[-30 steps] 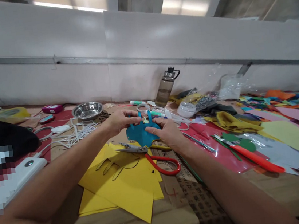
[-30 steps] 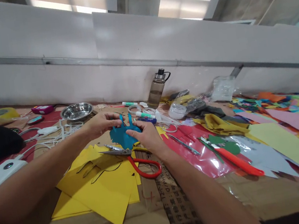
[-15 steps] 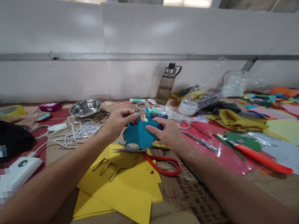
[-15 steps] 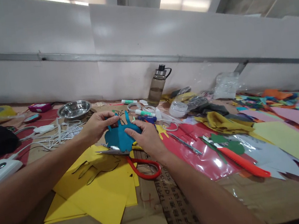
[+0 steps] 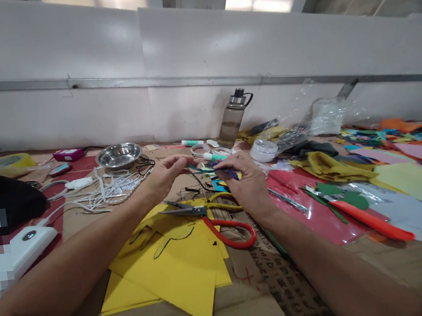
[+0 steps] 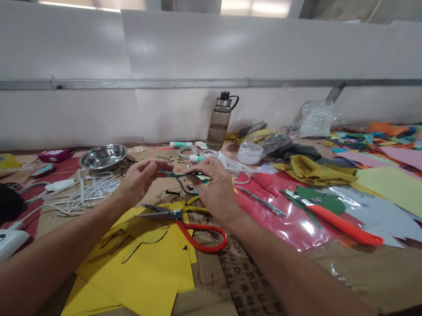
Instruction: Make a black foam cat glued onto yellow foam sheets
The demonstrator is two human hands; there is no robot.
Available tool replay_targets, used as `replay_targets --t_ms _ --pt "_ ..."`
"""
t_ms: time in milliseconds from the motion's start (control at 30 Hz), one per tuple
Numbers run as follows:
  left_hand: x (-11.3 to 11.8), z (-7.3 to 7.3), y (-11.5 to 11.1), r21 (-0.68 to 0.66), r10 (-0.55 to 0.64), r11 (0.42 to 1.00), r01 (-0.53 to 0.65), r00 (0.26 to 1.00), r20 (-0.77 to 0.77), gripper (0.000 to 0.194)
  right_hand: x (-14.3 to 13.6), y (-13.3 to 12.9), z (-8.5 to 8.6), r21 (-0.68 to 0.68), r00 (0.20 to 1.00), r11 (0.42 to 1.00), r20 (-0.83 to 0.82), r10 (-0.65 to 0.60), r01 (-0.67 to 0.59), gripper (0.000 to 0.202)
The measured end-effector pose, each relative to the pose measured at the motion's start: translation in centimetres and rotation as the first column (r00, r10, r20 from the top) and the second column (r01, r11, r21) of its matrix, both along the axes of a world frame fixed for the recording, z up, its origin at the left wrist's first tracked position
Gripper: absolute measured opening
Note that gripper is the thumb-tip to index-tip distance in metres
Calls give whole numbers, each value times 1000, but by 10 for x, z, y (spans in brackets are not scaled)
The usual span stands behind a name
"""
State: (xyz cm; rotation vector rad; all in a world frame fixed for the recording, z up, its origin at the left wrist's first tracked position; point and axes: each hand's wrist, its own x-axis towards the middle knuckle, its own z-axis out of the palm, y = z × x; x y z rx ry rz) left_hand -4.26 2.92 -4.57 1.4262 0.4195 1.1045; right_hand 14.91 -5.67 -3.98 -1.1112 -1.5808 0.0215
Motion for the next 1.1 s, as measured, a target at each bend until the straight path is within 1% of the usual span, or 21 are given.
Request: replay_targets --t_ms 100,200,267,333,367,433,500,600,667,700,733,800,833,867,933,1000,1100 --pt "1 -5 4 -159 23 987 -14 998 54 47 4 1 -2 68 1000 997 3 -22 22 19" --pt "3 -7 7 -326 25 945 -11 999 39 49 5 1 -5 111 1000 994 14 14 -16 28" --pt "5 -6 4 -440 -29 897 41 999 33 46 4 1 -6 114 998 992 28 48 -51 33" --pt "6 -4 0 -512 -105 851 115 993 48 43 3 0 -7 97 997 993 37 71 -75 35" --pt "6 -3 -2 -519 -132 843 143 990 58 39 3 1 -7 87 996 993 35 77 -80 35" --pt "5 -1 -6 -489 -135 859 152 988 71 27 4 3 -9 70 996 994 22 88 -89 37" --pt "5 0 -7 -449 -108 885 124 992 62 17 7 7 -12 55 995 993 -3 101 -101 39" --pt "6 0 -5 -436 -60 898 65 998 26 11 11 14 -16 -11 989 991 -66 136 -137 36" --pt "6 -1 -3 -443 -9 896 11 1000 8 7 12 18 -17 -83 966 979 -193 169 -188 30" --pt "7 -1 -2 -448 20 894 -16 1000 3 5 12 19 -16 -115 934 966 -303 189 -232 27" --pt "7 -1 0 -451 47 891 -42 999 0 4 11 20 -15 -138 879 948 -433 201 -285 25" --pt "7 -3 2 -454 86 887 -78 996 -2 3 9 21 -13 -164 726 908 -662 187 -384 25" --pt "7 -5 3 -454 97 887 -87 995 -2 4 7 21 -12 -190 664 886 -730 161 -424 31" --pt "7 -7 4 -454 101 887 -90 995 -1 5 6 21 -12 -228 630 862 -766 129 -453 38" --pt "8 -11 6 -453 93 888 -82 996 0 8 2 20 -12 -318 628 810 -774 78 -493 50" --pt "9 -15 6 -454 79 888 -71 997 -1 10 -1 20 -15 -378 648 768 -759 62 -516 55" --pt "11 -18 6 -475 74 878 -59 997 13 11 -2 20 -18 -400 660 755 -750 56 -519 50"
